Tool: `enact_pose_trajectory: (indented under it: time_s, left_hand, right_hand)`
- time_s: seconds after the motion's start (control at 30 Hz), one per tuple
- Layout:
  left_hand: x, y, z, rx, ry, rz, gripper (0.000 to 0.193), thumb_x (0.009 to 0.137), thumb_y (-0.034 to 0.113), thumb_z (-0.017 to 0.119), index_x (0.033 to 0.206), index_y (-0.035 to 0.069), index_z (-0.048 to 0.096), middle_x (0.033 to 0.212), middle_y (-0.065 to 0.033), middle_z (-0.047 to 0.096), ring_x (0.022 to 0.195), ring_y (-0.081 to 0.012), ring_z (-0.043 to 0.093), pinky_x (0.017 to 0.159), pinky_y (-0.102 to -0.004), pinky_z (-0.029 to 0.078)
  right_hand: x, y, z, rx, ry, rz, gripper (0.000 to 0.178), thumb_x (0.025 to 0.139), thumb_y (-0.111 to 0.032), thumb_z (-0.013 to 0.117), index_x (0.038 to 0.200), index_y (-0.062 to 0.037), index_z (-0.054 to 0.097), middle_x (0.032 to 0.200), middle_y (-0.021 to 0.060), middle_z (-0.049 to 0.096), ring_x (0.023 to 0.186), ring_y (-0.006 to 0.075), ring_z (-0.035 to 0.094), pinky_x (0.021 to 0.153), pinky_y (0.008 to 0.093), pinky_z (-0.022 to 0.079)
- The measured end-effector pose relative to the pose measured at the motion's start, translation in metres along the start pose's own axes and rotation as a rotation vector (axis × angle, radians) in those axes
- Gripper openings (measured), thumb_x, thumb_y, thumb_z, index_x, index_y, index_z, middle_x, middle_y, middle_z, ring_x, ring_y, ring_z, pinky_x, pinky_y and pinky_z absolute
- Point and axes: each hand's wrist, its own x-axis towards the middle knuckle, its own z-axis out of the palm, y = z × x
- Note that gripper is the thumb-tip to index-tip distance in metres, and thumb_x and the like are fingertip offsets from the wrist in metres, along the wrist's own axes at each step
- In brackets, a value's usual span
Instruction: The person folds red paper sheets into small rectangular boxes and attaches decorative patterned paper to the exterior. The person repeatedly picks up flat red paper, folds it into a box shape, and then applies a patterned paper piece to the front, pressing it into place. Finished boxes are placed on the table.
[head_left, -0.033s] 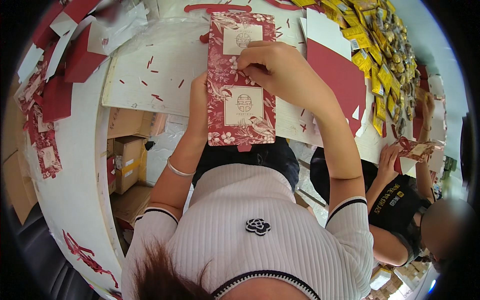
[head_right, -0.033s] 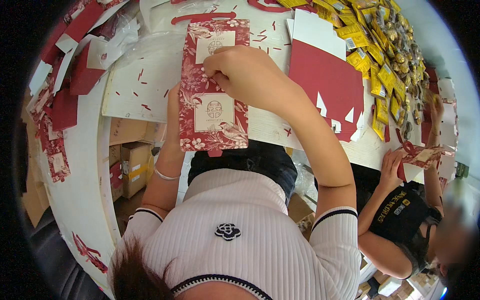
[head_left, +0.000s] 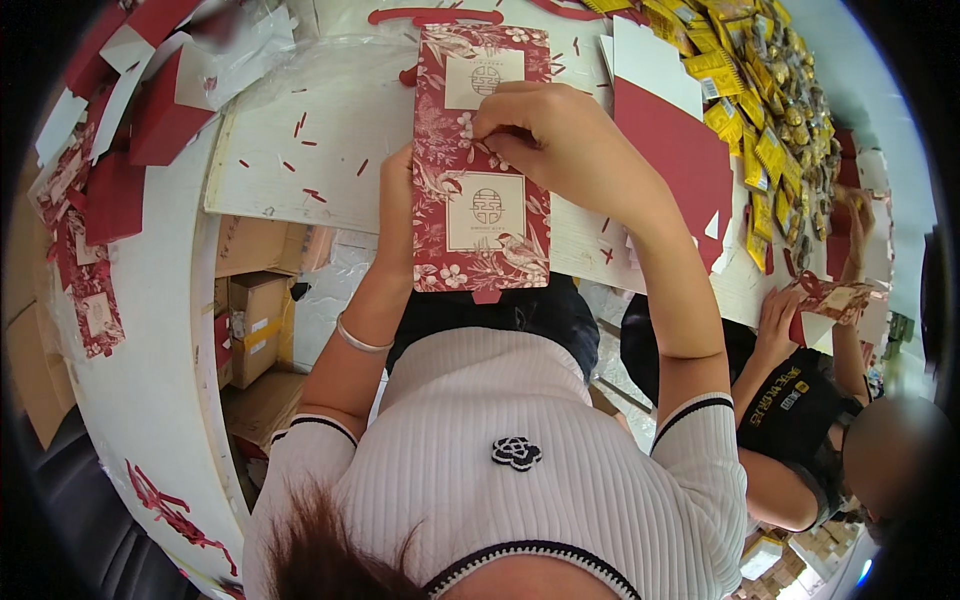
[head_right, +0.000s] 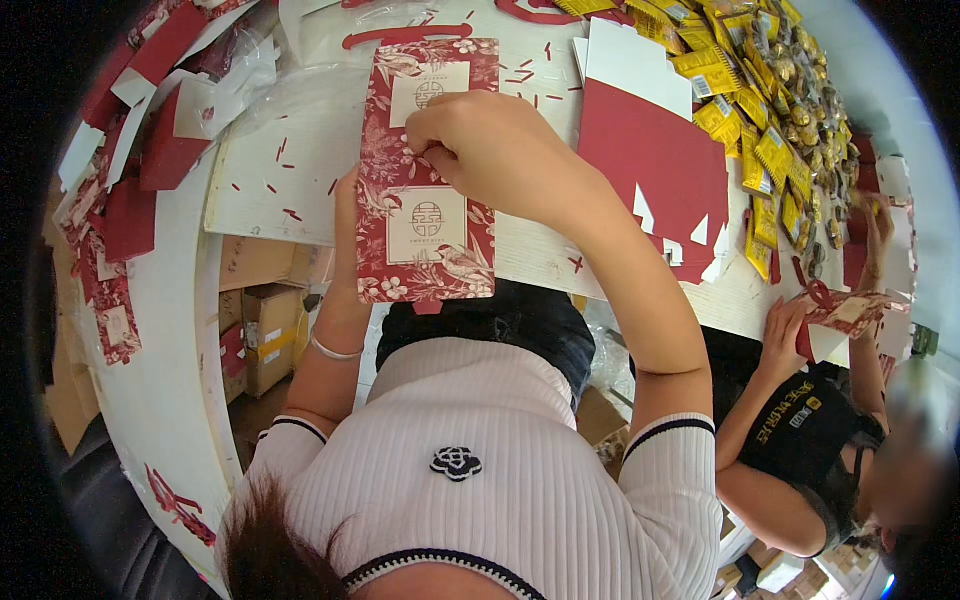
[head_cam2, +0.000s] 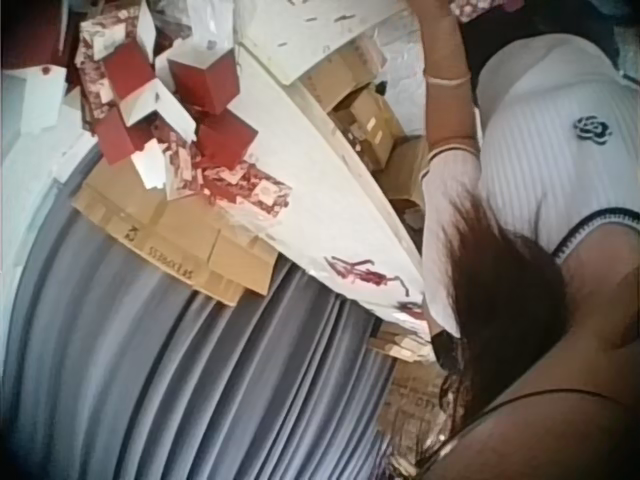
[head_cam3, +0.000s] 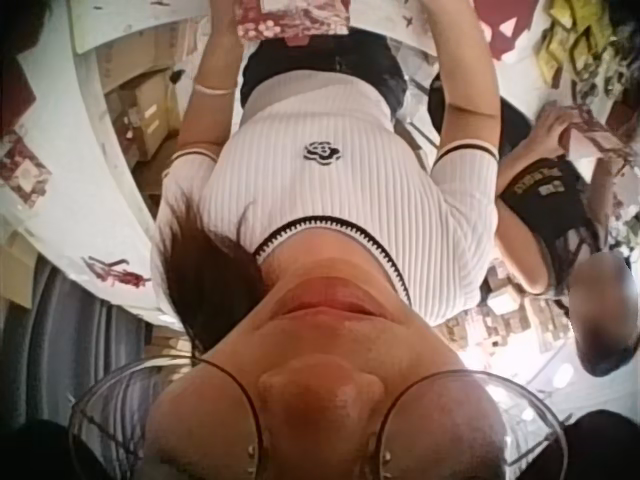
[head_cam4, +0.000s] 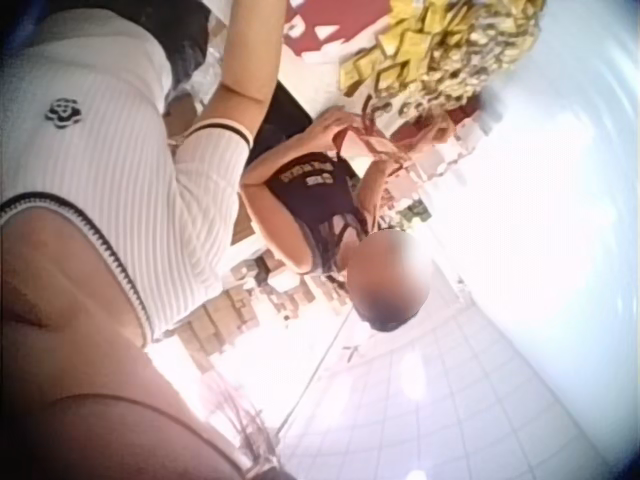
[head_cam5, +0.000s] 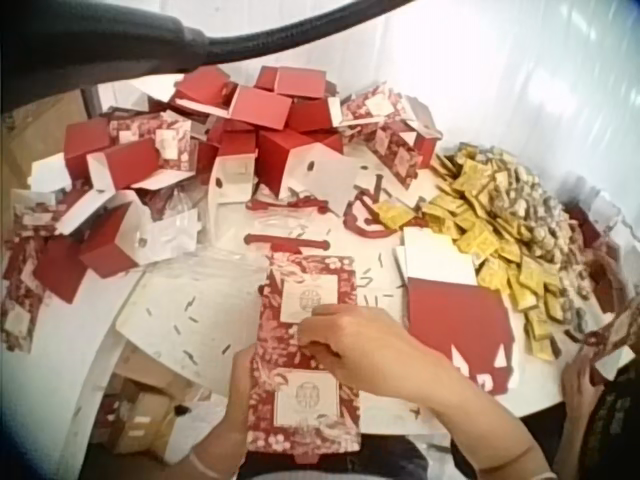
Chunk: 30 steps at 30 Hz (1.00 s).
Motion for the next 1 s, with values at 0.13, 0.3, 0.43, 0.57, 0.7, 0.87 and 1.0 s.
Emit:
enact_pose_trajectory:
  time_s: [0.13,0.3,0.43,0.57,0.7,0.87,1.0]
  left_hand:
    - [0.002,0.003,0.0,0.026,-0.017,0.0,0.027,0.087,0.016,0.042,0.099,-0.005,0.053,0.091,-0.0112,0.062,0.072,-0.0131,0.062,0.061,-0.0246,0.052]
    - [0.002,-0.004,0.003,-0.11,0.022,-0.134,0.032,0.087,0.02,0.043,0.1,-0.007,0.053,0.091,-0.0132,0.061,0.072,-0.0155,0.063,0.062,-0.0265,0.053]
    - [-0.003,-0.002,0.006,-0.089,-0.032,-0.134,0.032,0.087,0.02,0.042,0.102,-0.006,0.052,0.094,-0.0128,0.06,0.077,-0.0159,0.063,0.064,-0.0272,0.053]
    - [-0.008,0.0,0.011,-0.242,0.035,-0.199,0.031,0.087,0.02,0.042,0.102,-0.005,0.052,0.096,-0.0119,0.06,0.079,-0.0165,0.062,0.066,-0.0288,0.053]
    - [-0.003,0.0,-0.006,-0.376,0.032,-0.282,0.03,0.087,0.019,0.042,0.103,-0.005,0.052,0.096,-0.0112,0.06,0.078,-0.0164,0.061,0.068,-0.0299,0.053]
    - [-0.011,0.031,-0.019,1.046,0.118,0.377,0.023,0.075,0.01,0.058,0.097,0.004,0.056,0.092,-0.0089,0.06,0.072,-0.0135,0.056,0.062,-0.0273,0.044]
    - [0.006,0.054,0.007,1.228,0.078,1.018,0.02,0.071,0.017,0.062,0.088,0.007,0.058,0.1,-0.0111,0.06,0.103,-0.0259,0.052,0.084,-0.034,0.041]
  right_hand:
    - [-0.008,0.015,-0.01,0.215,0.084,0.175,0.022,0.073,-0.007,0.065,0.093,-0.0009,0.06,0.078,0.0044,0.061,0.065,0.0113,0.052,0.059,0.0261,0.042]
    - [-0.013,0.023,0.005,0.362,0.17,0.222,0.019,0.075,-0.008,0.066,0.092,-0.0009,0.061,0.074,0.002,0.059,0.065,0.0078,0.047,0.059,0.0229,0.04]
    - [-0.008,0.024,0.012,0.128,0.226,0.031,0.015,0.075,-0.007,0.064,0.089,-0.0005,0.061,0.067,0.0055,0.056,0.058,0.0111,0.048,0.054,0.0243,0.039]
    - [-0.003,0.018,0.01,0.081,0.184,-0.028,0.013,0.075,-0.008,0.064,0.085,-0.0013,0.061,0.063,0.006,0.053,0.052,0.0139,0.05,0.049,0.0249,0.038]
    - [0.0,0.017,0.016,0.074,0.256,-0.191,0.01,0.074,-0.008,0.063,0.081,-0.003,0.059,0.059,0.0065,0.053,0.05,0.0175,0.05,0.05,0.0266,0.038]
    - [-0.004,0.015,0.009,0.178,0.166,-0.047,0.011,0.074,-0.008,0.062,0.079,-0.0034,0.053,0.07,0.0094,0.056,0.062,0.0232,0.052,0.055,0.0307,0.039]
    - [-0.006,0.002,0.01,0.224,0.149,-0.086,0.016,0.074,-0.012,0.06,0.083,-0.0027,0.051,0.068,0.0146,0.056,0.064,0.0315,0.054,0.06,0.0362,0.042]
